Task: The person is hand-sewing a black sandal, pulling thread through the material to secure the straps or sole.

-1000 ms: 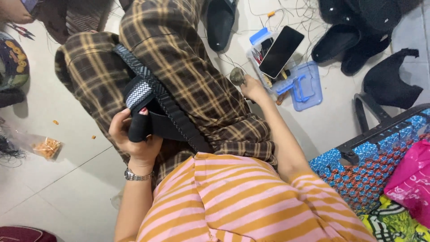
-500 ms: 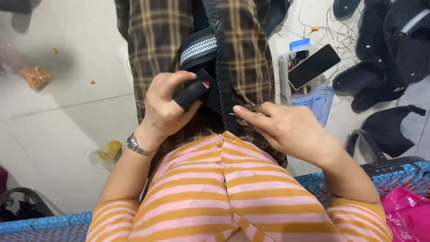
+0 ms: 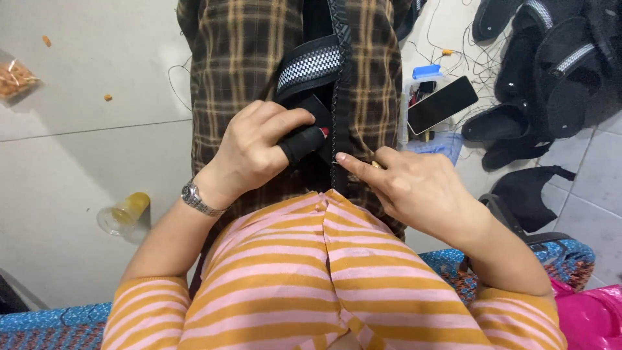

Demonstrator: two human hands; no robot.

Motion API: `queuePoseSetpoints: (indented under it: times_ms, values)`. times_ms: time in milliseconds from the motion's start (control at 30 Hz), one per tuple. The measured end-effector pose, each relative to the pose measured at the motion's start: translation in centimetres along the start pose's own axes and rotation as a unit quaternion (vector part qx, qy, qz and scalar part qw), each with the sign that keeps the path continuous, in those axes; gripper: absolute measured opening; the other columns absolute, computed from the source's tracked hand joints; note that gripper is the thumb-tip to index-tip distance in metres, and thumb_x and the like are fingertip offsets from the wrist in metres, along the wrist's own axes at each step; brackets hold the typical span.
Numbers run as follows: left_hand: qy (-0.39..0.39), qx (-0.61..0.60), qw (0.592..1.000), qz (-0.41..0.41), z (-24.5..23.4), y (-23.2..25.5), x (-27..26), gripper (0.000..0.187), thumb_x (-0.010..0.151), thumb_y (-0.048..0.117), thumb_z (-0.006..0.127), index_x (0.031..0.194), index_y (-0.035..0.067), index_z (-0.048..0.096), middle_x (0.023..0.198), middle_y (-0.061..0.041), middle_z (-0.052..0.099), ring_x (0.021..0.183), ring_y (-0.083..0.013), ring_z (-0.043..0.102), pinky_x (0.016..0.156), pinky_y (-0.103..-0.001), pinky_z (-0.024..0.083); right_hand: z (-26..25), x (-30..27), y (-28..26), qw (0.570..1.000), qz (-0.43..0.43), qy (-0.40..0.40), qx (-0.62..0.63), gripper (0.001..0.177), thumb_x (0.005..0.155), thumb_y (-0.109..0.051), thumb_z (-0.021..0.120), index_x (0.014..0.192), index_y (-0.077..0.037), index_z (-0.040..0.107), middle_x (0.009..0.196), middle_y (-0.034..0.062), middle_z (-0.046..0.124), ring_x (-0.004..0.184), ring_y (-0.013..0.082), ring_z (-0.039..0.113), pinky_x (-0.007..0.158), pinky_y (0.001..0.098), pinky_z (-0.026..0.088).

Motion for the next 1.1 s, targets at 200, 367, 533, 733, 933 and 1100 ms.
queuePoseSetpoints:
  times_ms: [200, 367, 533, 733, 933, 1100]
  values:
    - [0.003, 0.017, 0.996, 0.088, 1.1, -0.1, 1.7, 0.014, 0.085, 0.007, 0.075, 0.074, 0.008, 0.066, 0.109, -0.008, 0.071, 0.076, -0.0203, 0.059, 0.067, -0.033, 0.048, -0.4, 0.0, -1.8, 0.990, 0.062, -0.071, -0.106, 0.060, 0.081, -0.034, 0.063, 0.138, -0.018, 0.062, 0.083, 0.0118, 0.061, 0.051, 0.0245, 0.064, 0.037, 0.0344, 0.051]
    - [-0.004, 0.003, 0.994, 0.110, 2.6, -0.2, 1.8, 0.019, 0.076, 0.012, 0.070, 0.061, 0.011, 0.059, 0.111, -0.006, 0.069, 0.076, -0.0198, 0.054, 0.069, -0.031, 0.046, 0.1, 0.5, -2.5, 0.977, 0.093, -0.139, -0.132, 0.068, 0.081, -0.034, 0.060, 0.144, -0.008, 0.055, 0.079, 0.0170, 0.063, 0.050, 0.0279, 0.065, 0.037, 0.0359, 0.054]
    - [0.078, -0.014, 0.989, 0.125, 3.5, -0.7, 1.5, 0.028, 0.085, 0.006, 0.063, 0.060, 0.011, 0.052, 0.096, -0.006, 0.063, 0.069, -0.0226, 0.050, 0.061, -0.033, 0.040, 2.0, 0.6, -1.1, 0.990, 0.073, -0.077, -0.096, 0.051, 0.082, -0.021, 0.058, 0.132, -0.016, 0.066, 0.083, 0.0117, 0.065, 0.059, 0.0302, 0.070, 0.043, 0.0409, 0.055]
    - [0.138, -0.049, 0.989, 0.011, 2.5, 0.8, -2.0, 0.019, 0.101, 0.006, 0.061, 0.083, -0.001, 0.063, 0.120, -0.018, 0.063, 0.095, -0.0379, 0.064, 0.077, -0.042, 0.052, -0.2, 0.9, -1.7, 0.997, 0.056, -0.012, -0.056, 0.034, 0.093, -0.020, 0.058, 0.124, -0.020, 0.070, 0.094, 0.0073, 0.071, 0.074, 0.0270, 0.074, 0.053, 0.0400, 0.059]
    - [-0.032, -0.232, 0.921, -0.312, -0.3, 1.8, -8.5, 0.021, 0.088, 0.010, 0.073, 0.103, -0.004, 0.068, 0.133, -0.020, 0.063, 0.109, -0.0334, 0.066, 0.088, -0.038, 0.055, -1.1, 2.6, -3.9, 0.993, 0.030, -0.039, -0.110, 0.032, 0.094, -0.029, 0.058, 0.117, -0.008, 0.067, 0.081, 0.0075, 0.065, 0.061, 0.0229, 0.068, 0.046, 0.0317, 0.053]
    - [-0.055, -0.626, 0.629, -0.458, 0.2, 2.4, -8.6, 0.041, 0.081, -0.003, 0.075, 0.122, -0.005, 0.069, 0.128, -0.014, 0.071, 0.081, -0.0108, 0.069, 0.077, -0.022, 0.058, -1.1, 3.0, -3.2, 0.999, 0.026, -0.025, -0.040, 0.038, 0.088, -0.033, 0.065, 0.107, 0.000, 0.064, 0.077, 0.0123, 0.063, 0.053, 0.0264, 0.063, 0.043, 0.0361, 0.049]
Point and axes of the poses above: each hand's wrist, its own x-axis towards the middle knuckle, its own z-axis out of the palm, y = z × x, the point moved 3 cm from there along x, towards the middle knuckle
